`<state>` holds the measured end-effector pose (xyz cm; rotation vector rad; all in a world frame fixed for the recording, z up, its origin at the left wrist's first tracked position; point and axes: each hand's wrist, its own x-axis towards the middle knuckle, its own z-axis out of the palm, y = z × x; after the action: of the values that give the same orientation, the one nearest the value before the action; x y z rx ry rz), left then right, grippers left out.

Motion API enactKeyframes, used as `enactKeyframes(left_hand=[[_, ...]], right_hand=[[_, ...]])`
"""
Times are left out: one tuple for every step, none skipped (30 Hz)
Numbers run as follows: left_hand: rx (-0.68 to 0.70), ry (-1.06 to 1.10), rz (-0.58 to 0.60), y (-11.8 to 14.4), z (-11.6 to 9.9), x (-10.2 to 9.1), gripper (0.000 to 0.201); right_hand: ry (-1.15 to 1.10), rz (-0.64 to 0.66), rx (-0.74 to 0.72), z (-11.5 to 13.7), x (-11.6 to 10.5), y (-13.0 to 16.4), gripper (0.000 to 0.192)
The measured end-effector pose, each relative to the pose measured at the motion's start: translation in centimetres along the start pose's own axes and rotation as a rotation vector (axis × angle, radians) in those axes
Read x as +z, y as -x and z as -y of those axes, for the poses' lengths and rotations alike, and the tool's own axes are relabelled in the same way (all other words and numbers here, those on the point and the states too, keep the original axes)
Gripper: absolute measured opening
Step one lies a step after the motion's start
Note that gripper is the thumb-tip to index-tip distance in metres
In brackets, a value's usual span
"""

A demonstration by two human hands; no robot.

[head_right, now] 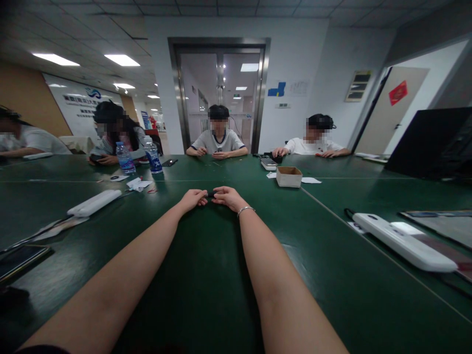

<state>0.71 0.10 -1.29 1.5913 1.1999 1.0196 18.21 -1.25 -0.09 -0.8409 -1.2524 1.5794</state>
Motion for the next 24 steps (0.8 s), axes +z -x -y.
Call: enactKeyframes(left_hand=[[0.014, -0.024, 0.003, 0.0, 0.1, 0.0, 0.029], [0.028, -0.051, 0.007, -0.1, 0.2, -0.1, 0.031], [0.042, -0.08, 0.011, -0.1, 0.2, -0.1, 0.033], [0.055, -0.109, 0.013, -0.1, 0.3, -0.1, 0.034], [0.066, -0.139, 0.014, -0.1, 0.3, -0.2, 0.036], [0.072, -0.17, 0.01, -0.1, 0.4, -0.2, 0.039], [0.074, -0.202, 0.004, -0.1, 0.4, -0.3, 0.041], [0.076, -0.234, -0.002, 0.0, 0.3, -0.3, 0.043], [0.078, -0.266, -0.008, 0.1, 0.3, -0.3, 0.045], [0.079, -0.296, -0.015, 0.2, 0.2, -0.3, 0.047], [0.078, -0.324, -0.022, 0.3, 0.1, -0.3, 0.048], [0.078, -0.347, -0.03, 0.4, 0.1, -0.3, 0.049], [0.078, -0.365, -0.039, 0.5, 0.0, -0.3, 0.05], [0.078, -0.38, -0.047, 0.6, -0.1, -0.3, 0.05], [0.078, -0.392, -0.055, 0.7, -0.2, -0.2, 0.051], [0.079, -0.403, -0.062, 0.8, -0.3, -0.2, 0.051], [0.082, -0.413, -0.067, 0.9, -0.4, -0.2, 0.052], [0.087, -0.42, -0.074, 0.9, -0.4, -0.2, 0.052], [0.092, -0.423, -0.078, 1.0, -0.5, -0.1, 0.052], [0.099, -0.422, -0.081, 1.0, -0.5, -0.1, 0.051], [0.107, -0.416, -0.083, 1.0, -0.5, 0.0, 0.051], [0.119, -0.409, -0.084, 1.1, -0.5, 0.1, 0.051], [0.137, -0.402, -0.085, 1.2, -0.5, 0.1, 0.05], [0.157, -0.397, -0.091, 1.2, -0.5, 0.2, 0.049]], right_hand=[[0.0, 0.006, -0.001, 0.0, -0.1, 0.0, 0.024], [-0.001, 0.01, -0.001, 0.0, -0.1, 0.0, 0.024], [-0.002, 0.014, -0.001, -0.1, -0.2, -0.1, 0.024], [-0.002, 0.018, -0.002, -0.1, -0.2, -0.1, 0.024], [-0.002, 0.021, -0.001, -0.1, -0.3, -0.1, 0.023], [-0.002, 0.024, -0.001, -0.1, -0.3, -0.1, 0.023], [-0.001, 0.028, 0.001, -0.1, -0.3, -0.1, 0.024], [-0.001, 0.03, 0.002, -0.1, -0.3, -0.1, 0.024], [-0.003, 0.033, 0.006, 0.0, -0.3, -0.1, 0.024], [-0.006, 0.035, 0.01, 0.0, -0.3, 0.0, 0.025], [-0.01, 0.037, 0.013, 0.0, -0.3, 0.0, 0.025], [-0.015, 0.039, 0.018, 0.1, -0.3, 0.0, 0.026], [-0.02, 0.043, 0.022, 0.1, -0.3, 0.0, 0.026], [-0.026, 0.048, 0.025, 0.1, -0.3, 0.0, 0.026], [-0.031, 0.055, 0.027, 0.1, -0.3, 0.1, 0.027], [-0.034, 0.06, 0.03, 0.2, -0.3, 0.1, 0.027], [-0.035, 0.061, 0.034, 0.2, -0.3, 0.1, 0.027], [-0.032, 0.059, 0.037, 0.2, -0.3, 0.1, 0.026], [-0.026, 0.052, 0.039, 0.2, -0.3, 0.1, 0.026], [-0.018, 0.043, 0.044, 0.2, -0.2, 0.1, 0.025], [-0.01, 0.033, 0.05, 0.2, -0.2, 0.0, 0.023], [-0.005, 0.024, 0.056, 0.1, -0.2, 0.0, 0.021], [-0.002, 0.016, 0.06, 0.1, -0.2, -0.1, 0.019], [-0.003, 0.004, 0.062, 0.1, -0.2, -0.1, 0.015]])
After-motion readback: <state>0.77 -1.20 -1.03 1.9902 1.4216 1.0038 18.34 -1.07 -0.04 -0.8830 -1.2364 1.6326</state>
